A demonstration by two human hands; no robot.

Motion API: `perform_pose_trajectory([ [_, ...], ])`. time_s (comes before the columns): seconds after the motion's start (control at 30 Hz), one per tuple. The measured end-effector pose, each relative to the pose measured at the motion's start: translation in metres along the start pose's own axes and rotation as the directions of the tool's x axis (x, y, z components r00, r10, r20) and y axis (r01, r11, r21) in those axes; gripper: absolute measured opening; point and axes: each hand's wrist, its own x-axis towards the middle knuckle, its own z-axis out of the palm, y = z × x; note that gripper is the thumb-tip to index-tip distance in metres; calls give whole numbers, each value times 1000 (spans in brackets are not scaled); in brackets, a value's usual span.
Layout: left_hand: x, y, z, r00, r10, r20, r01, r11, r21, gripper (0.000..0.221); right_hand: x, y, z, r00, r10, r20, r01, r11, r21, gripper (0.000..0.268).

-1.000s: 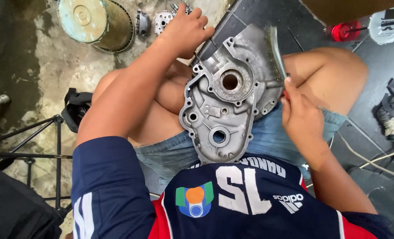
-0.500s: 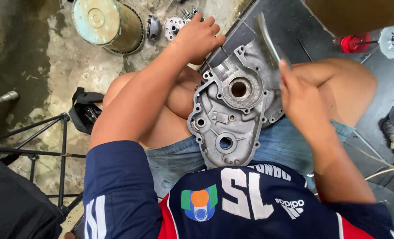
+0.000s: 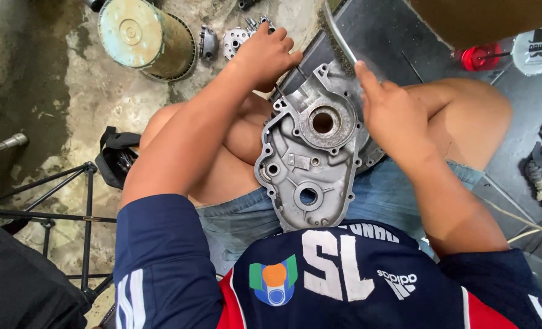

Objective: A person is scrubbing a motorcycle engine casing with a brush to clean off dirt and residue.

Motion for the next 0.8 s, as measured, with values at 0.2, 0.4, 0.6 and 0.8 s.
perform_pose_trajectory([
  [0.2, 7, -2, 0, 998, 3, 67, 0, 999, -50, 38, -68, 0, -23, 999, 40, -33, -42, 997, -65, 53],
  [0.4, 8, -2, -4, 997, 35, 76, -34, 999, -16, 33, -63, 6, -16, 991, 130, -31, -126, 985, 119, 52],
  [0.6, 0, -1, -3, 998, 5, 69, -7, 1000, 26, 36, -13, 1, 2, 997, 25, -71, -30, 997, -66, 56],
  [0.8, 9, -1, -2, 996, 12, 94, -10, 1000, -24, 34, -77, 9, -24, 999, 36, -10, -36, 998, 58, 59],
])
